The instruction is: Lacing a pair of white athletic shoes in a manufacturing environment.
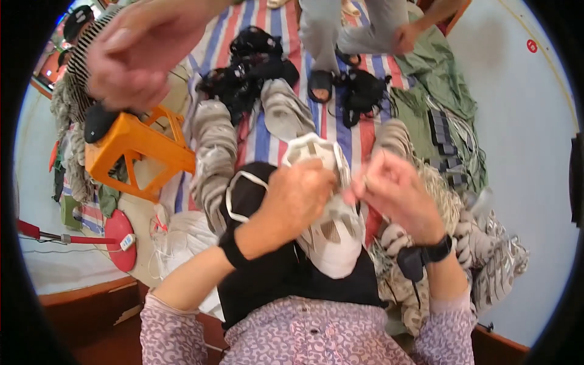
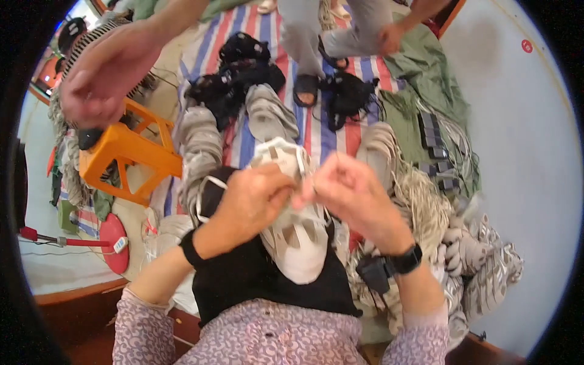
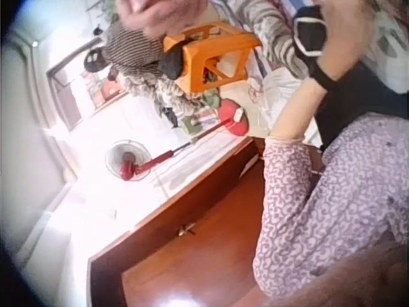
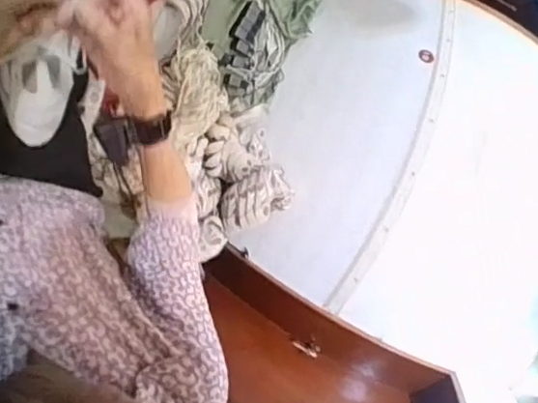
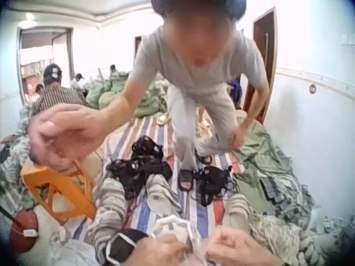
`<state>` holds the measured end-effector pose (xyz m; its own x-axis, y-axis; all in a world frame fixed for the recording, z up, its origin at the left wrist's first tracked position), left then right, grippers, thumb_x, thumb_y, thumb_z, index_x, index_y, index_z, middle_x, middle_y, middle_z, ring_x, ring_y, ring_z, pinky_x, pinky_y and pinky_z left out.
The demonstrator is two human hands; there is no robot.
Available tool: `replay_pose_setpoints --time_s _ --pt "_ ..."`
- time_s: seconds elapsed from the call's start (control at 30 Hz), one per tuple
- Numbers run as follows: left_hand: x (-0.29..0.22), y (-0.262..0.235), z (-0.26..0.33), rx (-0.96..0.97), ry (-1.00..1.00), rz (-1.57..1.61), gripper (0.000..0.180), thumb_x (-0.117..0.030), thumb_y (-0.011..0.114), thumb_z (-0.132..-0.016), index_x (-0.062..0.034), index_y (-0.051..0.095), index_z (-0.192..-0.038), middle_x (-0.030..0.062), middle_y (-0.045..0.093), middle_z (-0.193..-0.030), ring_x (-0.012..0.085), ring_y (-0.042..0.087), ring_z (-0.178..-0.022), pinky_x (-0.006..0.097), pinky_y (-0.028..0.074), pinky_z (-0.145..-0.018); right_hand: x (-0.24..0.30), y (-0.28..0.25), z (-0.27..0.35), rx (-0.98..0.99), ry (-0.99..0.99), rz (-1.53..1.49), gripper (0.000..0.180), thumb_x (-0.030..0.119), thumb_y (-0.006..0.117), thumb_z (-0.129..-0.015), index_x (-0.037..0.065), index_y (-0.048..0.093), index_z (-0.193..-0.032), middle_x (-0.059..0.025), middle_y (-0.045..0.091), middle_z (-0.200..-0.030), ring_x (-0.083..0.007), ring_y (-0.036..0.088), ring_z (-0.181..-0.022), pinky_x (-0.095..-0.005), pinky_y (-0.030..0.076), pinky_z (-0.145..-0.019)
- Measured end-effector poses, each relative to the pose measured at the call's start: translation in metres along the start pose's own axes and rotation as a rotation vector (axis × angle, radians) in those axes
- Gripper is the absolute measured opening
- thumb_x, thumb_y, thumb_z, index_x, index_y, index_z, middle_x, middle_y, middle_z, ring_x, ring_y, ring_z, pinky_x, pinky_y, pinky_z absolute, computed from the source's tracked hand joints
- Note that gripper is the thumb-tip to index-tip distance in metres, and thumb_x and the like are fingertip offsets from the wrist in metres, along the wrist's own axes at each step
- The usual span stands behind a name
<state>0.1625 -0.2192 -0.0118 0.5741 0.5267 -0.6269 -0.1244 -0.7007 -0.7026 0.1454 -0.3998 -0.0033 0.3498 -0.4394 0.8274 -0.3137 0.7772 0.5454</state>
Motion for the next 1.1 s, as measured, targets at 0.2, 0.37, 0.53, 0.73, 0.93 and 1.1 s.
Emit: replay_pose_setpoints --time_s 0.2,0.37,0.53,0.73,0.93,1.1 --pt "0.006 0.015 -0.016 0.101 -0.114 0.074 0.022 -0.011 0.064 -0.081 -0.0045 0.077 -0.097 0.016 0.068 -0.074 0.0352 0.068 -0.071 0.044 0.053 -0.069 0.014 -0.036 0.023 -0.2 -0.137 -0.002 0.012 0.011 0.065 -0.1 0.005 0.055 -0.097 -0.0032 0.058 -0.08 -0.0076 0.048 -0.059 -0.0268 0.046 -0.058" --pt "0.003 0.024 -0.021 0.159 -0.101 -0.068 0.028 -0.011 0.065 -0.079 -0.0066 0.079 -0.102 0.0168 0.067 -0.071 0.0349 0.068 -0.069 0.045 0.053 -0.067 -0.043 -0.047 0.016 -0.322 0.039 0.265 0.011 0.006 0.068 -0.097 0.003 0.063 -0.106 0.0041 0.058 -0.076 -0.0027 0.049 -0.061 -0.0205 0.042 -0.056" --pt "-0.003 0.025 -0.023 0.16 -0.082 -0.043 0.022 -0.011 0.065 -0.08 -0.0052 0.078 -0.096 0.0197 0.068 -0.074 0.0386 0.068 -0.076 0.048 0.053 -0.073 -0.063 -0.047 0.008 -0.352 -0.063 0.354 0.004 0.005 0.068 -0.096 0.002 0.066 -0.098 0.0034 0.063 -0.079 -0.0018 0.053 -0.062 -0.0174 0.04 -0.056" --pt "-0.004 0.028 -0.026 0.249 -0.14 -0.008 0.016 -0.009 0.065 -0.079 -0.0044 0.076 -0.089 0.0232 0.07 -0.08 0.0423 0.067 -0.085 0.051 0.053 -0.078 -0.086 -0.051 0.008 -0.332 -0.015 -0.028 0.01 0.011 0.071 -0.096 0.005 0.065 -0.101 0.0016 0.064 -0.077 -0.002 0.05 -0.057 -0.0166 0.035 -0.05" --pt "-0.003 0.032 -0.029 0.149 -0.109 -0.002 0.01 -0.007 0.067 -0.077 0.0002 0.073 -0.081 0.017 0.064 -0.062 0.036 0.067 -0.062 0.044 0.051 -0.061 -0.071 -0.049 0.005 -0.314 -0.015 0.024 0.015 0.012 0.071 -0.097 0.006 0.063 -0.108 0.0028 0.064 -0.076 -0.0004 0.047 -0.055 -0.0158 0.034 -0.048" --pt "-0.002 0.034 -0.029 0.172 -0.136 -0.017 0.008 -0.005 0.066 -0.077 0.0022 0.07 -0.077 0.0199 0.063 -0.063 0.0391 0.066 -0.062 0.047 0.052 -0.062 -0.027 -0.061 0.0 -0.374 -0.129 0.294 0.01 0.009 0.072 -0.095 0.005 0.067 -0.102 0.0035 0.065 -0.08 0.0002 0.052 -0.061 -0.0163 0.039 -0.052"
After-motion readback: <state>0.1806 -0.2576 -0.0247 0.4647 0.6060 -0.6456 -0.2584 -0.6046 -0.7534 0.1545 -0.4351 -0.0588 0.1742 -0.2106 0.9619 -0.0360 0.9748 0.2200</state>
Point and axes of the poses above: each hand's wrist, its own z-axis away from the middle knuckle, its own y-axis out of the palm, x = y × z, the point moved 5 cm from there along -z, towards the middle knuckle
